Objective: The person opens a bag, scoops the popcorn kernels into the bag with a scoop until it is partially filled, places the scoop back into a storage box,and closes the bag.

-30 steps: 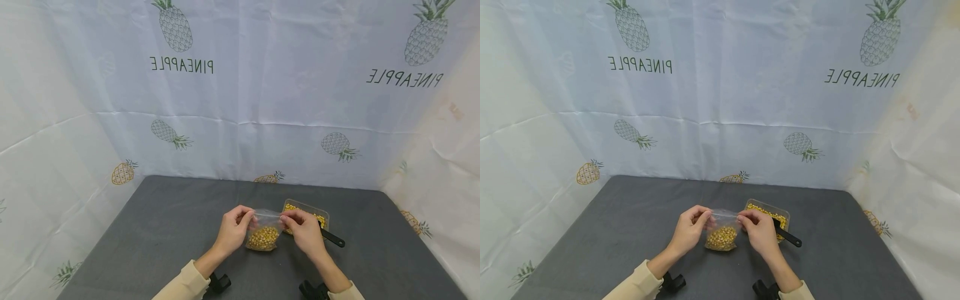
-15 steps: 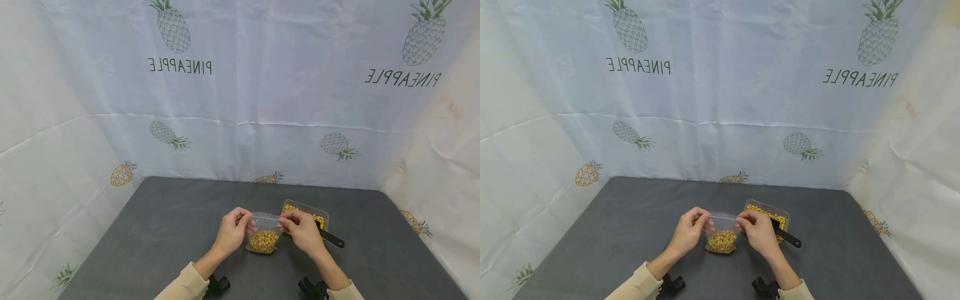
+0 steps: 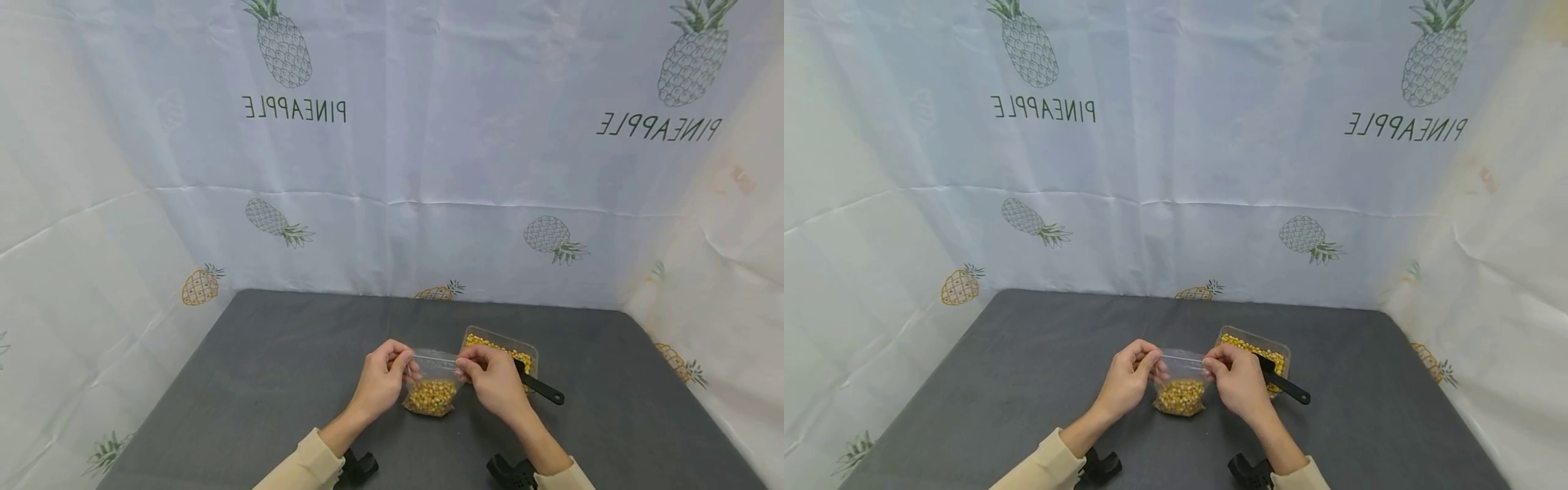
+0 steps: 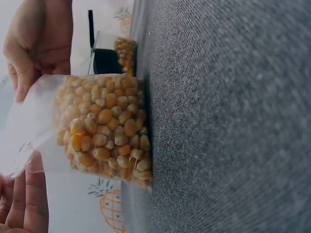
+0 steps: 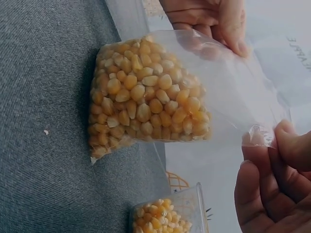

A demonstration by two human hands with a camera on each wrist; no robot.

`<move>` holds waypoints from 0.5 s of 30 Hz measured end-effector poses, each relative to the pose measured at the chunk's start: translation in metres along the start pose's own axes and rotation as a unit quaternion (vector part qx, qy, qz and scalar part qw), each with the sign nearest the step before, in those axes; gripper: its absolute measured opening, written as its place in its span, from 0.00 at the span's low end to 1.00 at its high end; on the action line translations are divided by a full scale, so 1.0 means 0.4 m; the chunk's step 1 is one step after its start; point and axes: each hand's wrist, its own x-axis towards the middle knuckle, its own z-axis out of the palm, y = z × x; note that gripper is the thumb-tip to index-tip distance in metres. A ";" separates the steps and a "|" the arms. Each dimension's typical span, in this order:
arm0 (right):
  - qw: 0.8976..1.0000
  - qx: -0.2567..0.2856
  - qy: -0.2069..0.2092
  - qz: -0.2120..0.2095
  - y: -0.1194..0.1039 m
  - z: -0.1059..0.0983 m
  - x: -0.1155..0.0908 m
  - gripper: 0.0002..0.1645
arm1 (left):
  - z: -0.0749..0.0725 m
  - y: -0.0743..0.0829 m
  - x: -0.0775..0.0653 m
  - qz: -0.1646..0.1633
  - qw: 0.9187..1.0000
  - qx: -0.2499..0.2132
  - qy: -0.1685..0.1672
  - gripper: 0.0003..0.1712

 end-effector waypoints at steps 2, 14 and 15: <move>1.000 -0.002 0.002 0.002 -0.001 -0.002 -0.001 0.04 | 0.002 -0.001 0.000 0.000 1.000 -0.001 0.002 0.10; 1.000 0.020 0.000 0.008 0.001 -0.007 0.002 0.04 | -0.013 -0.004 0.012 0.017 0.998 -0.042 -0.044 0.11; 1.000 0.019 0.000 0.006 0.001 -0.006 0.002 0.04 | -0.015 -0.007 0.014 0.020 0.998 -0.042 -0.049 0.10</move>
